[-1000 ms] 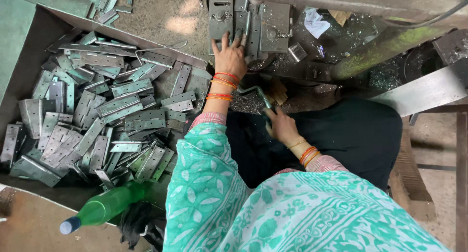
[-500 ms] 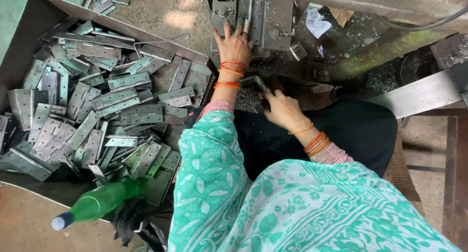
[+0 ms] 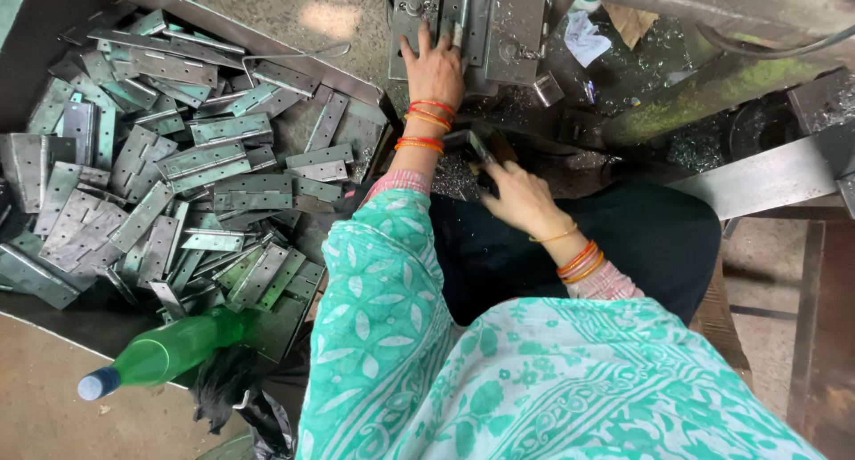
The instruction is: The person sits on the floor and repeatedly places rectangular metal pieces into a press machine, activates the press with a lever, and removes the processed pieces. The person handles the metal pieces one at a time and stacks them nearby.
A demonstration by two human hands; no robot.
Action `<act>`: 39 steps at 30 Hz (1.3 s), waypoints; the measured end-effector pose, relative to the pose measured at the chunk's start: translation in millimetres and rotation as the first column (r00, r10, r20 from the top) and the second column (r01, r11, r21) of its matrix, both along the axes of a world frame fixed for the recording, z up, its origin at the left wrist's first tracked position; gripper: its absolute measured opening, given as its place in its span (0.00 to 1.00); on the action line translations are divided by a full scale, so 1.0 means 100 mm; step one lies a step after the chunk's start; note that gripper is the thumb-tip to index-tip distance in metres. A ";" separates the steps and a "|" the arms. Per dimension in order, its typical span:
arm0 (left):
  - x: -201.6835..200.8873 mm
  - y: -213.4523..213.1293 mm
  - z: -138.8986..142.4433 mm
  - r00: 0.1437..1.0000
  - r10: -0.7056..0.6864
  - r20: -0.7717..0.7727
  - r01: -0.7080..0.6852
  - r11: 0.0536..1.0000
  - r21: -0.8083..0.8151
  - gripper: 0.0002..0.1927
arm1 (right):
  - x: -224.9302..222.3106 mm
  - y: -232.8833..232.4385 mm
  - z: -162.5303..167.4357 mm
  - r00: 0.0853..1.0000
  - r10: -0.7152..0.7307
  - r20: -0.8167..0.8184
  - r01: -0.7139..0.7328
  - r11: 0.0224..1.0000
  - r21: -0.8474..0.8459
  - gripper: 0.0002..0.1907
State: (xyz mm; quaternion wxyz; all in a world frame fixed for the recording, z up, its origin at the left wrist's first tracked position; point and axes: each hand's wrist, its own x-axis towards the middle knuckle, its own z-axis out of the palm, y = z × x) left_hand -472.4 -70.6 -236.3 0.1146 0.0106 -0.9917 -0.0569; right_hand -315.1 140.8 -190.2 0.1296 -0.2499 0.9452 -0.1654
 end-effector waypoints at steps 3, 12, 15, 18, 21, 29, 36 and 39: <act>-0.16 0.03 0.04 1.000 0.002 -0.025 -0.001 0.998 0.065 0.18 | -0.19 -0.09 0.17 1.000 0.002 0.028 -0.004 0.998 0.063 0.27; -0.23 0.02 0.01 0.987 -0.012 -0.160 0.020 0.999 0.049 0.20 | 0.35 0.05 -0.71 0.994 -0.106 -0.035 0.103 0.991 -0.084 0.30; -0.07 0.01 -0.04 0.984 -0.022 -0.178 0.027 0.999 0.026 0.21 | 0.35 0.08 -0.82 0.994 -0.110 0.019 0.111 0.991 -0.079 0.28; 0.03 0.02 -0.03 0.994 -0.019 -0.110 0.026 0.998 0.061 0.23 | 0.24 0.07 -0.61 0.995 -0.058 -0.082 0.050 0.995 -0.089 0.29; 0.08 0.06 0.00 0.999 0.008 -0.051 -0.006 0.999 0.042 0.25 | 0.10 0.02 -0.22 1.000 -0.007 -0.023 0.007 1.000 -0.013 0.27; -0.29 0.07 0.09 0.997 0.068 0.022 -0.068 0.998 0.015 0.22 | -0.06 -0.11 0.08 0.996 -0.056 0.067 0.050 0.994 0.094 0.25; -0.27 0.03 0.00 0.998 0.038 -0.046 -0.037 0.999 0.016 0.22 | 0.22 0.02 -0.49 0.993 -0.115 0.003 0.115 0.990 -0.080 0.28; -0.26 0.02 0.03 0.998 0.040 -0.054 -0.040 0.999 0.005 0.22 | 0.16 0.04 -0.37 0.996 -0.078 0.049 0.079 0.997 -0.015 0.28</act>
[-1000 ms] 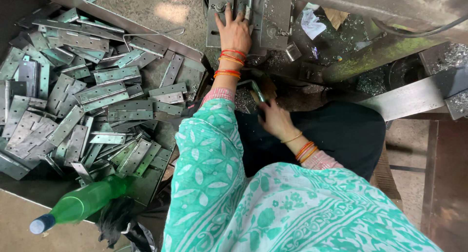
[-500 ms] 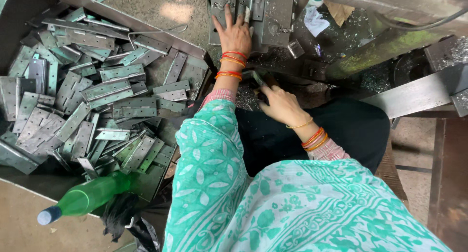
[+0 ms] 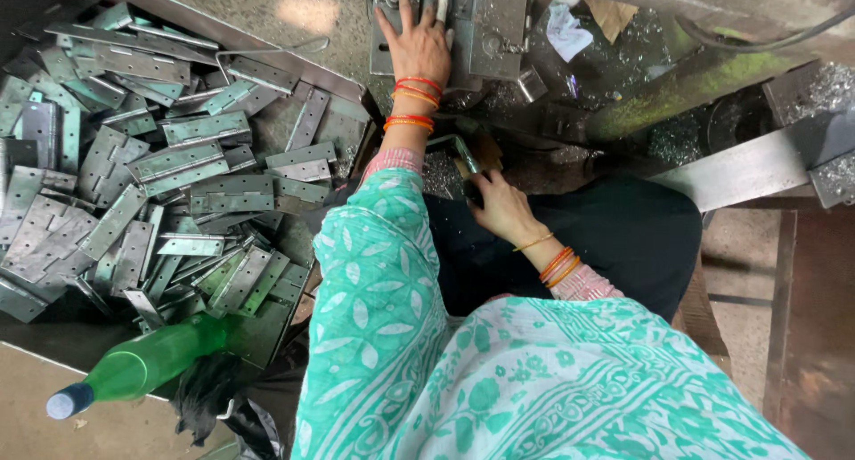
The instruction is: The person sits on the floor and repeatedly places rectangular metal pieces into a press machine, activates the press with a lever, and removes the processed pieces. The person handles the metal pieces one at a time and stacks them nearby.
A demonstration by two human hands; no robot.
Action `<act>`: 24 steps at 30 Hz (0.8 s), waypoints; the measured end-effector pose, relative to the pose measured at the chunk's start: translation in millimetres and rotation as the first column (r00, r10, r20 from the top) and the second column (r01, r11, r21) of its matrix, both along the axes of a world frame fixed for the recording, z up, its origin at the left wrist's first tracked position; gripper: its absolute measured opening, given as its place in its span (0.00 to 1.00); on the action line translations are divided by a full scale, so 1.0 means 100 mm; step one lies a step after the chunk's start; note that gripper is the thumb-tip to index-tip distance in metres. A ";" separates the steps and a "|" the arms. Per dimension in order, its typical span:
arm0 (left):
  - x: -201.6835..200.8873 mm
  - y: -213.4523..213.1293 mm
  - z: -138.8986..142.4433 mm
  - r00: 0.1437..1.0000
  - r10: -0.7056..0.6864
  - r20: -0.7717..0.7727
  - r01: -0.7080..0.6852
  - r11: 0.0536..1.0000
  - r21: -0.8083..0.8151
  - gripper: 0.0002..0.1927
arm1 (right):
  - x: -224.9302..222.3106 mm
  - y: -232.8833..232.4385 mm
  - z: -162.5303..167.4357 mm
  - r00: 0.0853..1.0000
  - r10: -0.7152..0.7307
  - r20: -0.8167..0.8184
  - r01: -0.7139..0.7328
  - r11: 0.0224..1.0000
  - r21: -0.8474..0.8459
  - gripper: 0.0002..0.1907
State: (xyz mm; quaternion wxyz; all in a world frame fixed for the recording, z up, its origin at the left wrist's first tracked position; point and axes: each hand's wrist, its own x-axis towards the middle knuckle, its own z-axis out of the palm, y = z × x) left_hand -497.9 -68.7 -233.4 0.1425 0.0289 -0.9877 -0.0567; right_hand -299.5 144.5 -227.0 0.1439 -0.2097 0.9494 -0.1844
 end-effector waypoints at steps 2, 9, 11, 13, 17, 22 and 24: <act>0.01 -0.01 0.02 0.996 0.010 -0.089 -0.009 1.000 0.013 0.23 | -0.05 -0.03 0.17 0.999 0.040 -0.007 -0.040 0.999 -0.003 0.29; 0.01 -0.03 0.06 1.000 -0.004 -0.019 0.005 0.997 0.071 0.23 | -0.19 -0.12 0.45 0.998 0.045 0.035 -0.048 0.995 0.085 0.26; 0.00 -0.03 0.06 1.000 0.002 0.012 -0.003 0.998 0.068 0.22 | -0.15 -0.10 0.30 0.999 0.033 0.014 -0.035 0.995 0.098 0.28; -0.03 -0.05 0.07 0.999 -0.002 -0.052 0.006 0.998 0.067 0.23 | -0.05 -0.06 0.07 1.000 0.021 -0.011 -0.020 0.994 0.109 0.32; -0.03 -0.06 0.11 0.999 -0.013 -0.032 0.016 0.997 0.074 0.23 | 0.22 0.07 -0.44 0.989 -0.034 -0.142 0.018 0.994 -0.108 0.30; 0.03 -0.04 0.17 0.996 -0.029 -0.081 0.034 0.998 0.058 0.23 | 0.23 0.08 -0.63 0.992 -0.009 -0.126 0.003 0.999 -0.055 0.27; 0.04 -0.05 0.22 0.990 -0.011 -0.140 0.019 0.998 0.057 0.24 | 0.18 0.05 -0.52 0.996 -0.003 -0.089 -0.002 0.999 -0.046 0.27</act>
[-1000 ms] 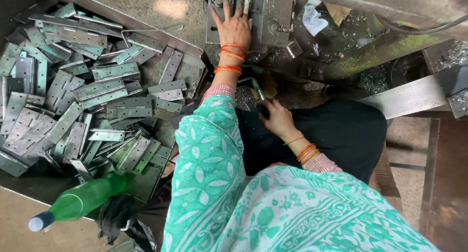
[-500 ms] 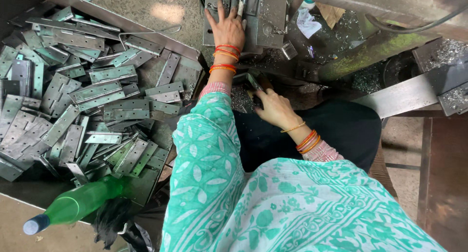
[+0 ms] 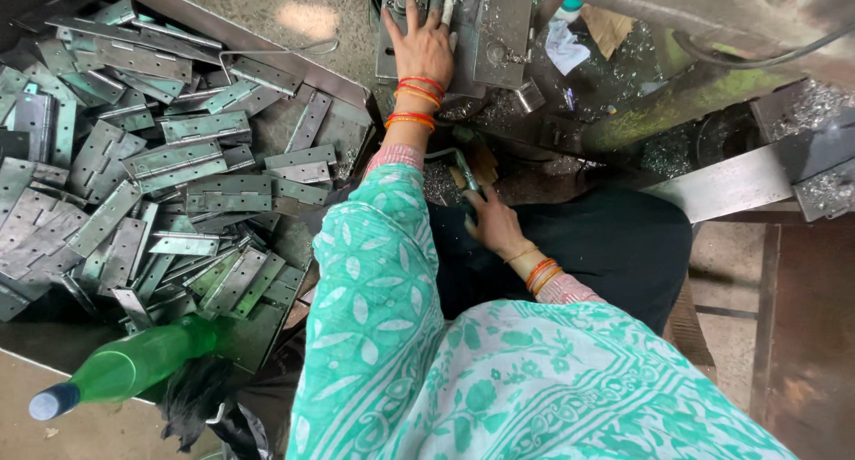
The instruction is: The person sits on the floor and repeatedly places rectangular metal pieces into a press machine, activates the press with a lever, and removes the processed pieces. The person handles the metal pieces one at a time and stacks them nearby.
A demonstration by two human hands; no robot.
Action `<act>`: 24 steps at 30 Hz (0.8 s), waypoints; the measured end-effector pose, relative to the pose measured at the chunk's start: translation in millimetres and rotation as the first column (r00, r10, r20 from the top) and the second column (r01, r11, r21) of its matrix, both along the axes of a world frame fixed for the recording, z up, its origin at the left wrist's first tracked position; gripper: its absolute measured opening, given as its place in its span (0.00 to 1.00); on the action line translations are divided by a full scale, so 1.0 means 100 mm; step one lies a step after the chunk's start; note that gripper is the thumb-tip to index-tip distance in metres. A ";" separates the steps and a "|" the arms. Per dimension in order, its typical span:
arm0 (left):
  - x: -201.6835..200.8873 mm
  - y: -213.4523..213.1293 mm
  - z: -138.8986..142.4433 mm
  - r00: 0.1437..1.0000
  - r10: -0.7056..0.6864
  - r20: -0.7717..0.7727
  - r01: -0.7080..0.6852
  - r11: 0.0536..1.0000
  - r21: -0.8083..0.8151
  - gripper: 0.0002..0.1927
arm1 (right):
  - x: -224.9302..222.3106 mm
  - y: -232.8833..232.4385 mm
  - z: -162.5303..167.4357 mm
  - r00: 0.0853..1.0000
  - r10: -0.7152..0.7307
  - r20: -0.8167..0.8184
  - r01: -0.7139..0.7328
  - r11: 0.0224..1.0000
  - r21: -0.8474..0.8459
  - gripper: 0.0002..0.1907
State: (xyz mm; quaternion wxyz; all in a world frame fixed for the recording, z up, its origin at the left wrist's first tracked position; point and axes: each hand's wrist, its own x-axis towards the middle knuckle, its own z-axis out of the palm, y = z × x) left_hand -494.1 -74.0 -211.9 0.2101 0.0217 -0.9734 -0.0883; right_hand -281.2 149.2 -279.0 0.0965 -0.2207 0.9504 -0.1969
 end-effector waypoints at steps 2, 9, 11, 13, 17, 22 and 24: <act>0.02 0.00 0.02 0.988 -0.005 0.152 0.006 1.000 -0.005 0.22 | -0.01 -0.01 0.20 0.999 0.001 0.045 -0.001 1.000 0.010 0.27; 0.25 0.03 0.00 0.999 -0.047 0.016 0.048 0.996 -0.078 0.23 | -0.38 -0.13 1.01 0.995 0.077 0.070 -0.079 0.996 0.034 0.24; 0.47 0.04 -0.02 0.991 -0.062 0.120 0.069 0.996 -0.053 0.23 | -0.38 -0.19 1.11 0.994 0.077 0.083 -0.082 0.995 0.054 0.23; 0.69 0.06 0.00 0.980 -0.091 0.174 0.103 0.993 -0.061 0.23 | -0.37 -0.22 1.16 0.993 0.060 0.098 -0.069 0.993 0.098 0.22; 1.12 0.12 0.00 0.952 -0.118 0.283 0.143 0.987 -0.070 0.27 | -0.34 -0.20 1.16 0.995 0.071 0.070 -0.074 0.996 0.042 0.23; 1.14 0.13 -0.09 0.993 -0.112 0.042 0.117 0.984 -0.133 0.33 | -0.35 -0.16 1.11 0.995 0.047 0.088 -0.051 0.997 0.050 0.24; 1.02 0.12 -0.15 0.994 -0.095 0.051 0.103 0.976 -0.190 0.31 | -0.34 -0.17 1.12 0.996 0.054 0.075 -0.057 0.997 0.047 0.24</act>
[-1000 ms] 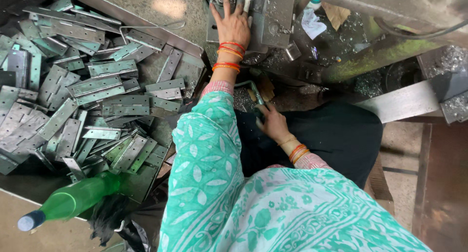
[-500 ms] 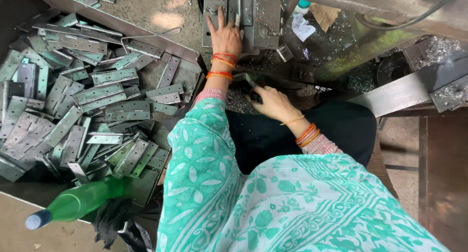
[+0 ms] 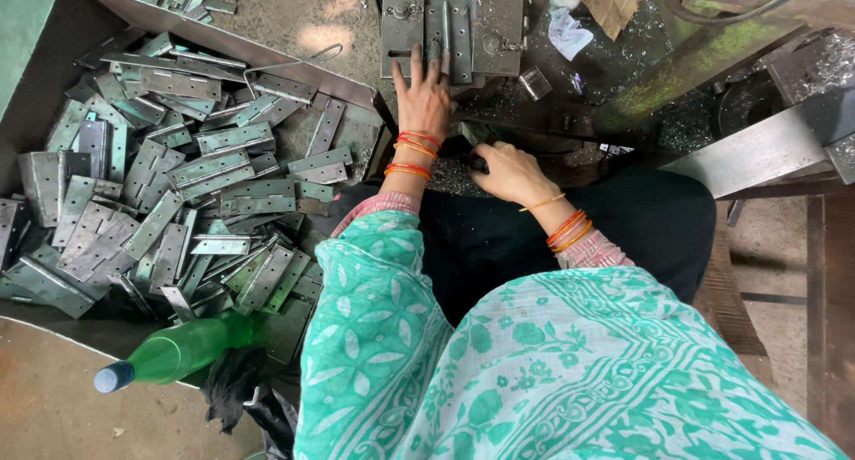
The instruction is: The person sits on the floor and repeatedly places rectangular metal pieces into a press machine, activates the press with a lever, and removes the processed pieces. The person handles the metal pieces one at a time and stacks them nearby.
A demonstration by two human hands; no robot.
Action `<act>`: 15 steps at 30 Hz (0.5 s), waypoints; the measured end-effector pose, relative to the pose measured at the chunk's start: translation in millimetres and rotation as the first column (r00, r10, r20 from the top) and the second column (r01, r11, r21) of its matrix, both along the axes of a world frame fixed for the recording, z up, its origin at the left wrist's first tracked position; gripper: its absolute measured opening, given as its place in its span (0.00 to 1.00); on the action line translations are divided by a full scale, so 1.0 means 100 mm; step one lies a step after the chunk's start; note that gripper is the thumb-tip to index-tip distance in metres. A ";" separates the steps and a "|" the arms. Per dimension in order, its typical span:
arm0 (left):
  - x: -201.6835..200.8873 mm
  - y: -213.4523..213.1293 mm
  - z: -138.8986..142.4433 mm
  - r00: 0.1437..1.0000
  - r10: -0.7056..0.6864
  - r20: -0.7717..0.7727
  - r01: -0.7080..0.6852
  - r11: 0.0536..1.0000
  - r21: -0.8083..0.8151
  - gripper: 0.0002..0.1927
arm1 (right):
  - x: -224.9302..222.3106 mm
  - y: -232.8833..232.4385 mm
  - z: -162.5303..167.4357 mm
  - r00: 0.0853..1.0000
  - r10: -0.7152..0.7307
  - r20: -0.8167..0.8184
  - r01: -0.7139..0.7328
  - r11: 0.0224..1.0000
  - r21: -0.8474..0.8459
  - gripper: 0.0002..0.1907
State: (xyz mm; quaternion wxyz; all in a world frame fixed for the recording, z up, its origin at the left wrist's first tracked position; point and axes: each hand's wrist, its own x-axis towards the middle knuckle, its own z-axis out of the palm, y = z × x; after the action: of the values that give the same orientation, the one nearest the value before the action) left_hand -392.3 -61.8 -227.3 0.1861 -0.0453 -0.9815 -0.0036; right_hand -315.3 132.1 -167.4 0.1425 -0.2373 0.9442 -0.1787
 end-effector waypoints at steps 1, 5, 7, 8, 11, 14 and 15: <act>-0.06 0.01 -0.04 0.999 0.010 0.035 -0.008 0.999 -0.051 0.26 | 0.00 0.00 0.01 1.000 0.003 -0.008 -0.003 1.000 0.000 0.24; -0.18 -0.01 -0.17 0.998 0.000 -0.056 -0.002 0.999 -0.036 0.17 | 0.00 -0.02 0.06 1.000 0.007 0.023 -0.008 1.000 0.030 0.25; -0.16 -0.03 -0.20 0.998 -0.059 -0.023 0.059 0.998 -0.014 0.14 | -0.03 -0.03 0.08 0.999 0.019 0.038 -0.021 0.998 0.056 0.26; -0.12 -0.05 -0.20 0.996 -0.092 -0.008 0.091 0.996 -0.004 0.13 | -0.04 -0.04 0.08 0.999 0.018 0.046 -0.021 0.998 0.067 0.26; 0.04 -0.04 -0.11 0.989 -0.133 -0.058 0.122 0.979 -0.164 0.13 | -0.08 -0.06 0.10 0.999 0.020 0.048 -0.024 0.996 0.082 0.27; 0.21 0.03 0.11 0.989 -0.141 -0.051 0.131 0.978 -0.164 0.12 | -0.08 -0.07 0.11 0.999 0.043 0.005 -0.043 0.997 0.057 0.27; 0.27 0.03 0.20 0.983 -0.153 -0.100 0.140 0.982 -0.124 0.12 | -0.08 -0.06 0.12 0.999 0.046 -0.001 -0.046 0.998 0.043 0.28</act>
State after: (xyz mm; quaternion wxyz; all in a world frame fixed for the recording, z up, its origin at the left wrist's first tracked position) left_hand -365.7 -58.8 -206.8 0.2356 -0.1284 -0.9624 0.0426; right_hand -323.6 125.7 -155.5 0.1509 -0.2562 0.9422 -0.1547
